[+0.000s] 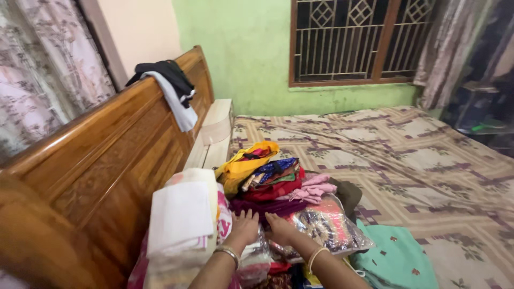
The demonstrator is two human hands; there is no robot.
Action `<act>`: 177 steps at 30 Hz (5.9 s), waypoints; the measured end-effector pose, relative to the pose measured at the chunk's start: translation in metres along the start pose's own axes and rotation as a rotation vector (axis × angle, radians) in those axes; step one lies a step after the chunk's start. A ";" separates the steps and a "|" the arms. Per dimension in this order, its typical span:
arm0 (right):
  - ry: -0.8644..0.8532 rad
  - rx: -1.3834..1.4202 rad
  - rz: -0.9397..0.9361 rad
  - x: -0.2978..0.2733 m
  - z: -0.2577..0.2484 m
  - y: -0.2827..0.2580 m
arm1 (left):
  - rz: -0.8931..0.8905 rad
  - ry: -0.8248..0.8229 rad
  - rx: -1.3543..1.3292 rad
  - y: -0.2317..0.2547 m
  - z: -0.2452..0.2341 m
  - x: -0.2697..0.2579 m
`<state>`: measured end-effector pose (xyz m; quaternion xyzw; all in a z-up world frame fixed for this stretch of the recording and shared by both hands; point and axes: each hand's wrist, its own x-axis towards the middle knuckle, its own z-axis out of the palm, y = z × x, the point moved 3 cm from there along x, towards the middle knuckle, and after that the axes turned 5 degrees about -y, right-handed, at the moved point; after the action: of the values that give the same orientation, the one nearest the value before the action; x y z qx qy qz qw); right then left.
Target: The person takes folded clothes and bags from a wardrobe shelf and places them onto a bed. They handle a pink garment, a red garment, a stack of colorful folded items, and several yellow and white bags, moving them one by one from the shelf to the bed.
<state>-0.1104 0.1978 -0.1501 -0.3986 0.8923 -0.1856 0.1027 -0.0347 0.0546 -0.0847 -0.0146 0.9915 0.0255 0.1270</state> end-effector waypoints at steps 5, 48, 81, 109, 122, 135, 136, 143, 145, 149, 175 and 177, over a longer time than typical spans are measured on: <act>0.029 -0.045 -0.091 -0.041 -0.027 -0.039 | -0.072 0.146 -0.005 0.015 -0.014 -0.053; 0.018 -0.182 -1.012 -0.451 0.125 -0.701 | -0.985 0.568 0.244 -0.006 0.083 -0.872; -0.258 -0.029 -2.040 -0.875 0.243 -0.981 | -2.033 0.278 0.348 0.210 0.189 -1.307; -0.572 0.160 -2.475 -1.125 0.289 -0.948 | -2.481 0.059 0.330 0.415 0.280 -1.406; -0.501 0.119 -2.563 -1.292 0.279 -0.982 | -2.503 0.180 0.461 0.515 0.295 -1.534; -0.525 0.111 -2.588 -1.381 0.353 -1.060 | -2.569 0.098 0.274 0.510 0.352 -1.646; -0.534 0.139 -2.588 -1.386 0.361 -1.069 | -2.571 0.045 0.323 0.505 0.355 -1.657; -0.512 0.115 -2.599 -1.417 0.408 -1.183 | -2.472 0.005 0.590 0.450 0.371 -1.768; -0.549 0.147 -2.572 -1.421 0.421 -1.220 | -2.456 0.059 0.553 0.426 0.374 -1.802; -0.482 0.052 -2.597 -1.419 0.439 -1.285 | -2.498 0.010 0.368 0.378 0.381 -1.855; -0.488 0.115 -1.870 -1.439 0.544 -1.509 | -2.849 1.269 0.162 0.398 0.438 -1.976; -0.513 0.203 -1.855 -1.434 0.565 -1.501 | -2.793 1.395 0.216 0.399 0.440 -1.972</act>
<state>2.0350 0.2109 0.0066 -0.9621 0.1534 -0.1763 0.1408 1.9698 0.5207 0.0066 -0.8874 0.0515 -0.1883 -0.4175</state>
